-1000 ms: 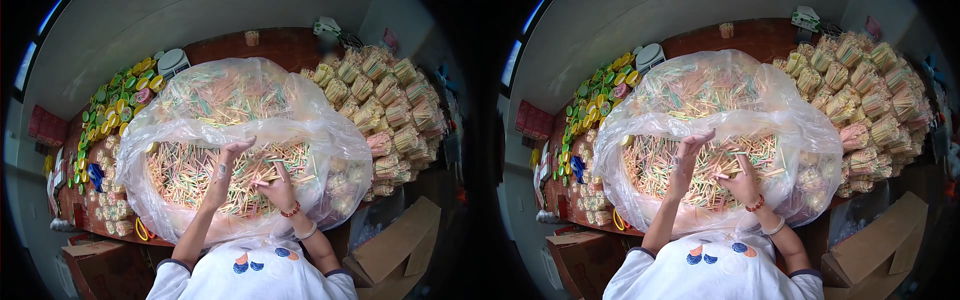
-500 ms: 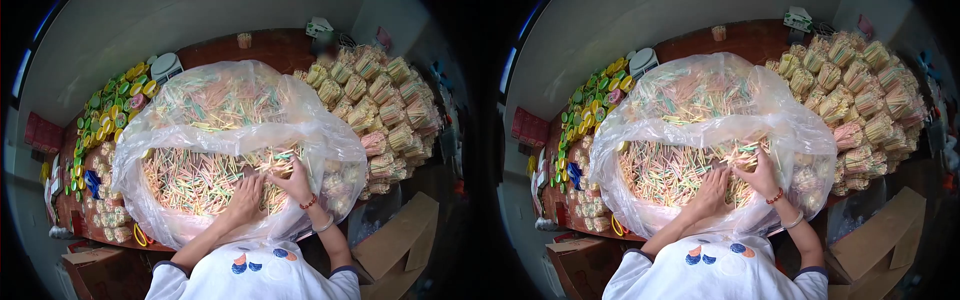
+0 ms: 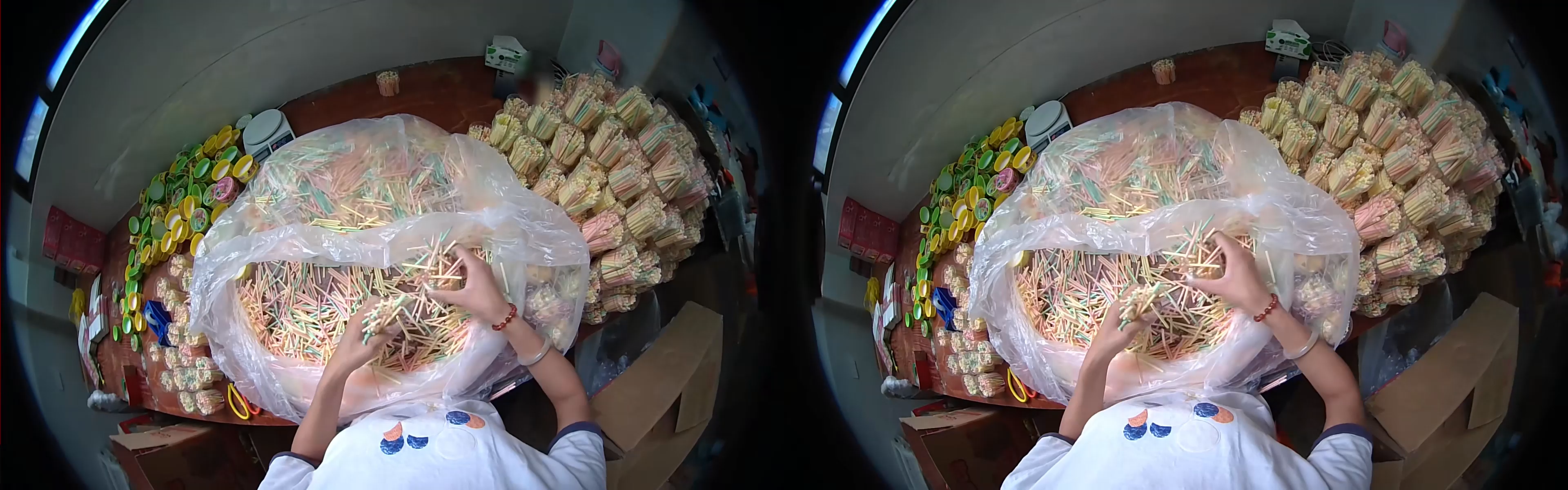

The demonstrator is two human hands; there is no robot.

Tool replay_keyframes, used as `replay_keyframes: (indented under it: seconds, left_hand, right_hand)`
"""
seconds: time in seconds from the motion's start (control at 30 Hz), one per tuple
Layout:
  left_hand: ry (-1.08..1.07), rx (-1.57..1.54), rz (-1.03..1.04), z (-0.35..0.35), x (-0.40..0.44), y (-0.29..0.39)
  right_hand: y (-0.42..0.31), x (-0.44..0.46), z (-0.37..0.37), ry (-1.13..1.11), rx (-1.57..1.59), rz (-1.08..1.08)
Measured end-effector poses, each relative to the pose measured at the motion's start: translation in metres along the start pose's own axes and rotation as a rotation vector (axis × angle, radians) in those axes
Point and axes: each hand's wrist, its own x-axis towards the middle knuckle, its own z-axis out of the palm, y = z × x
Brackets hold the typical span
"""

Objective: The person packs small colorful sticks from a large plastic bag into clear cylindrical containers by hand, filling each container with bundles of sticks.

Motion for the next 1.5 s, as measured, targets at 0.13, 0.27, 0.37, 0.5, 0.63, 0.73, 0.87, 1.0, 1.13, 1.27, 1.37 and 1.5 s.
replay_keyframes:
  seconds: [0.13, 0.27, 0.37, 0.5, 0.63, 0.73, 0.87, 1.0, 1.13, 1.27, 1.37, 1.5]
  left_hand:
    - [0.157, -0.457, -0.042, 0.013, 0.007, -0.006]
    - [0.291, -0.678, 0.031, 0.036, 0.026, 0.013]
    - [0.132, -0.682, 0.182, 0.039, 0.037, 0.012]
    - [0.256, -0.225, 0.301, 0.050, 0.039, 0.030]
    - [0.195, -0.368, 0.281, 0.056, 0.041, 0.016]
    - [0.157, -0.203, 0.459, 0.047, 0.039, 0.021]
    - [0.063, -0.197, 0.396, 0.034, 0.040, 0.002]
    - [0.051, 0.048, 0.349, 0.035, 0.035, 0.006]
    - [-0.020, 0.041, 0.359, 0.045, 0.039, 0.016]
    - [0.069, 0.445, 0.521, 0.049, 0.044, 0.025]
    - [0.058, 0.231, 0.554, 0.037, 0.040, 0.037]
    - [0.210, 0.254, 0.555, 0.001, 0.022, 0.033]
  right_hand:
    - [0.003, -0.008, 0.021, 0.045, 0.008, -0.108]
    - [-0.016, -0.027, 0.037, 0.135, -0.028, -0.076]
    - [-0.031, -0.031, 0.044, 0.191, 0.000, -0.066]
    - [-0.037, -0.033, 0.053, 0.175, 0.010, -0.051]
    - [-0.039, -0.035, 0.061, 0.216, 0.018, -0.068]
    - [-0.030, -0.036, 0.068, 0.200, -0.007, -0.076]
    - [-0.026, -0.042, 0.073, 0.217, 0.033, -0.050]
    - [-0.026, -0.048, 0.073, 0.236, 0.037, -0.128]
    - [-0.021, -0.052, 0.074, 0.078, 0.104, 0.020]
    - [-0.029, -0.050, 0.083, 0.257, 0.070, -0.116]
    - [-0.047, -0.045, 0.081, 0.443, 0.097, -0.143]
    - [-0.044, -0.036, 0.078, 0.411, 0.306, -0.107]
